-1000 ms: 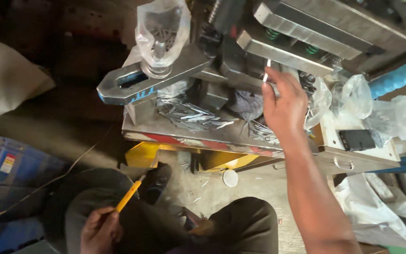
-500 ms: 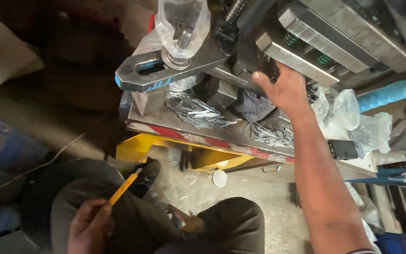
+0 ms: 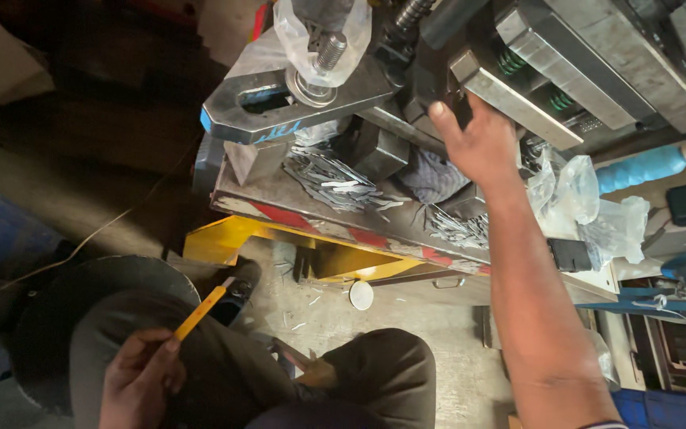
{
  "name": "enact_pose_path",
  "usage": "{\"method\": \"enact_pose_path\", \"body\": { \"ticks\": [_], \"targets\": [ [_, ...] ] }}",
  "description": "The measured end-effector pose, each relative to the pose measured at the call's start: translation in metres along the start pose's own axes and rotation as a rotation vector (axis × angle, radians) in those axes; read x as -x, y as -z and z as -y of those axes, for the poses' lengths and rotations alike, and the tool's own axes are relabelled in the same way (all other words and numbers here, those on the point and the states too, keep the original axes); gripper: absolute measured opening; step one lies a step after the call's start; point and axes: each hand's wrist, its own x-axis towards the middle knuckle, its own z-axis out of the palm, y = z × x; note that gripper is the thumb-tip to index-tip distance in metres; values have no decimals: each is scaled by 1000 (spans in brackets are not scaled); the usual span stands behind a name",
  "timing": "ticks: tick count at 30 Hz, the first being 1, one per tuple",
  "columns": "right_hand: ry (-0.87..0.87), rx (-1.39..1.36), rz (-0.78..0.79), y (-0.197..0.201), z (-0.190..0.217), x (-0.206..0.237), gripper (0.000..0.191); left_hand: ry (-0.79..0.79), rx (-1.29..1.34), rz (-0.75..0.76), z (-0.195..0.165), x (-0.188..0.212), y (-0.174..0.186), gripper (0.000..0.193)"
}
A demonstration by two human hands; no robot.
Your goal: The person operates a manual press machine to shape small metal pieces. They repeatedly place a metal piece into the press, pull the lever to activate the press, and then remove the shaped piece, continuing this cycle throughout the clip.
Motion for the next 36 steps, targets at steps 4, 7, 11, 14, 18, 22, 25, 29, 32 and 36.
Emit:
{"method": "enact_pose_path", "body": {
  "ticks": [4, 7, 11, 14, 18, 22, 25, 29, 32, 36],
  "targets": [
    [-32, 28, 7, 0, 8, -3, 70, 27, 0, -11, 0, 1, 1, 14],
    [-23, 60, -25, -1, 14, 2, 67, 29, 23, 3, 1, 0, 4, 14],
    [30, 115, -65, 1, 19, 7, 62, -5, 67, 14, 4, 1, 6, 14],
    [27, 378, -90, 1, 21, 9, 57, -9, 80, 3, 5, 0, 4, 13],
    [71, 201, -22, 5, 17, 9, 62, 34, 39, -43, 2, -2, 3, 13],
    [98, 24, 51, 17, 10, 7, 65, 90, -69, -61, 1, -1, 6, 12],
    [187, 42, 38, 25, 8, 6, 70, 96, -123, -63, 5, -4, 7, 11],
    [212, 240, 65, 22, 10, 5, 96, 61, -39, -26, 9, -8, 9, 13],
    [-104, 257, 256, 16, 3, 2, 104, 28, -85, -18, 9, -8, 11, 15],
    [149, 142, 58, 8, -18, 2, 96, 64, -133, -12, 9, -9, 10, 12]
  ]
}}
